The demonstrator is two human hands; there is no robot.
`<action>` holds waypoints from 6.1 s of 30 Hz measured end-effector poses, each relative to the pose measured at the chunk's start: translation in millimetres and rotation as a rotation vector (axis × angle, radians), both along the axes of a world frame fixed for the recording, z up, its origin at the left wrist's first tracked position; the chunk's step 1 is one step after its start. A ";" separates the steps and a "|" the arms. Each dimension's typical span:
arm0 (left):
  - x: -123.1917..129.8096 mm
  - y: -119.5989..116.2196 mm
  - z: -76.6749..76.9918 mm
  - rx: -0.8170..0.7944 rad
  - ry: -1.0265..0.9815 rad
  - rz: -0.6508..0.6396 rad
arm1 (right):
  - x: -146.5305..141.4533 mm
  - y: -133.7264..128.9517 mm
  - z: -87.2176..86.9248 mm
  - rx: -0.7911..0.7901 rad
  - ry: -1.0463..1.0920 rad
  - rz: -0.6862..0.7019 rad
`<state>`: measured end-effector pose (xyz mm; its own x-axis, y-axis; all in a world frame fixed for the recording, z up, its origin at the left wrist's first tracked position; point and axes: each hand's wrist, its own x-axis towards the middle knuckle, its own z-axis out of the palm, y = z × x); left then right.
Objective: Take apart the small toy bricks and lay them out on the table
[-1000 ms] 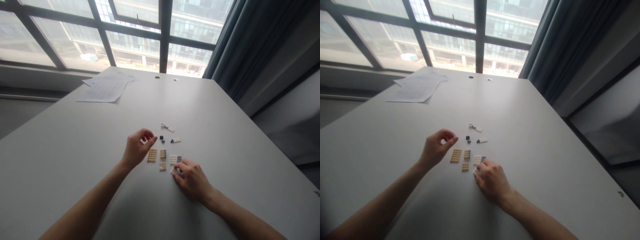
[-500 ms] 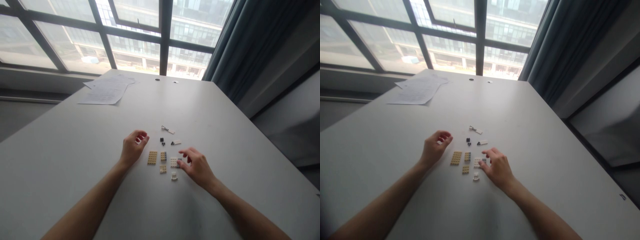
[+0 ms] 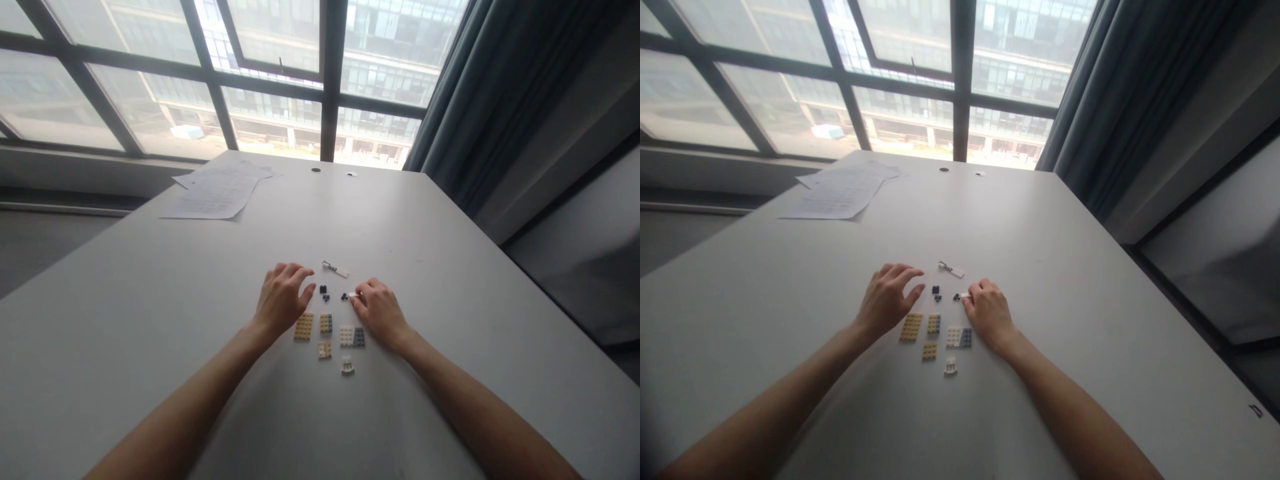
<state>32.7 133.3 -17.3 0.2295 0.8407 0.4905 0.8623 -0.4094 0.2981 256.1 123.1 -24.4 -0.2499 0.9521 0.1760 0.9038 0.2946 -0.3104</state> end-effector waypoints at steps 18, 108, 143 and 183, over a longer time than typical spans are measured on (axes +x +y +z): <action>64.9 49.4 -4.6 -0.138 0.209 0.016 | 32.3 -8.8 -8.2 -0.027 0.194 0.044; -54.9 -24.2 -21.1 0.010 -0.068 -0.118 | 41.4 -10.1 -15.2 -0.022 0.206 0.276; -52.2 -27.7 -21.1 -0.014 -0.027 -0.133 | 54.9 -9.8 9.6 0.162 -0.024 0.510; -52.4 -25.3 -22.8 0.007 0.022 -0.157 | 15.5 -64.2 -13.5 0.175 -0.117 0.381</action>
<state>-19.7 108.0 -40.1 0.3685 0.7904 0.4894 0.7938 -0.5415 0.2768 271.6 58.8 -37.9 -0.6055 0.7464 0.2760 0.7466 0.6529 -0.1276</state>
